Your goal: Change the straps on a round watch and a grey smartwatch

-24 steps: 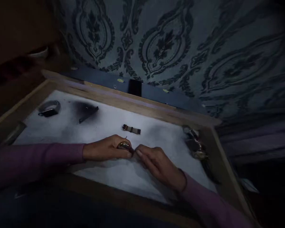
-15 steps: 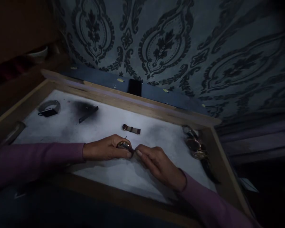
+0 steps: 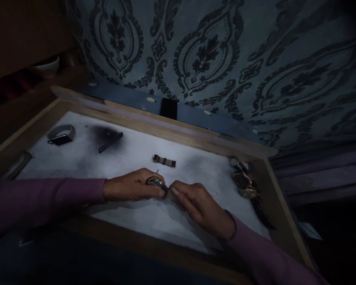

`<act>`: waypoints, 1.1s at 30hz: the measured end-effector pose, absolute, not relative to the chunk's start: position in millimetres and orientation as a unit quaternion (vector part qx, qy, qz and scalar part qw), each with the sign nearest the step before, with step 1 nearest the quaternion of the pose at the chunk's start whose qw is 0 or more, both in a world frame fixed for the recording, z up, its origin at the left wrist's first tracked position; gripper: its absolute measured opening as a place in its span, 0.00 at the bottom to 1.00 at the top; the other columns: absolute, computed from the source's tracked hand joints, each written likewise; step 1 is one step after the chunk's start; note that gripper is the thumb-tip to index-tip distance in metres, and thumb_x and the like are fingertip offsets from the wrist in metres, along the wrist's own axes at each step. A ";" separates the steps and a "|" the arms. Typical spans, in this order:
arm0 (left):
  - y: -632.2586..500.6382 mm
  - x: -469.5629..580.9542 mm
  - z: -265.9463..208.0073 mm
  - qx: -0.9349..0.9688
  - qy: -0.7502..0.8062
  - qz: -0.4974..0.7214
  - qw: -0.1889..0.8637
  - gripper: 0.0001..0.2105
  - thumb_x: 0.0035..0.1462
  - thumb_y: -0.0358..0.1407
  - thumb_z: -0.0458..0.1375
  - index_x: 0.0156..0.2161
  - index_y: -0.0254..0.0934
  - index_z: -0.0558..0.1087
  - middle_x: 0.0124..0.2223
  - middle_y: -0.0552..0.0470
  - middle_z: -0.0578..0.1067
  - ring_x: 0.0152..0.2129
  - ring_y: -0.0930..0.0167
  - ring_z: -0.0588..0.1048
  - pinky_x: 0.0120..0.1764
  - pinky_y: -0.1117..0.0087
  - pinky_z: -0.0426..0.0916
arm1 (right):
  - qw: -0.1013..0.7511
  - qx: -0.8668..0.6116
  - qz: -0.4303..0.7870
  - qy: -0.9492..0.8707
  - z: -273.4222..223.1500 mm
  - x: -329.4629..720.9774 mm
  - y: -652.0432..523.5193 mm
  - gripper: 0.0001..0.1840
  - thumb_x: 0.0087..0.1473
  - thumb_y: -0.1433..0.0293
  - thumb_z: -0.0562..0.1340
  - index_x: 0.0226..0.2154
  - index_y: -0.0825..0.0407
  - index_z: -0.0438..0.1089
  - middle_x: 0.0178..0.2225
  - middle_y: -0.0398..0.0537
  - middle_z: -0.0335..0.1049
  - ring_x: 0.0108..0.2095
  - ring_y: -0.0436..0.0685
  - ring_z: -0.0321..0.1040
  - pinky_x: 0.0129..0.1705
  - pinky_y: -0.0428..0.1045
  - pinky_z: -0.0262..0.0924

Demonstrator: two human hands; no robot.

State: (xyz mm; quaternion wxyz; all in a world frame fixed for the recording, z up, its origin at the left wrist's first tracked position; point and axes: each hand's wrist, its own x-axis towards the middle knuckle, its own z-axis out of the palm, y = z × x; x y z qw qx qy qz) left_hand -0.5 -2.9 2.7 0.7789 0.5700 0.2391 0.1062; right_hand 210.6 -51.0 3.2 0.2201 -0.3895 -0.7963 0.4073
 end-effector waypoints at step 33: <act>-6.3 -0.1 4.3 0.523 0.263 0.108 0.804 0.13 0.57 0.42 0.59 0.29 0.34 0.67 0.18 0.64 0.56 0.14 0.80 0.52 0.18 0.76 0.46 | 0.224 -0.387 0.413 -0.793 2.3 210.5 -51.1 0.16 0.67 0.68 0.47 0.27 0.51 0.59 0.17 0.36 0.55 0.17 0.46 0.55 0.21 0.44 0.49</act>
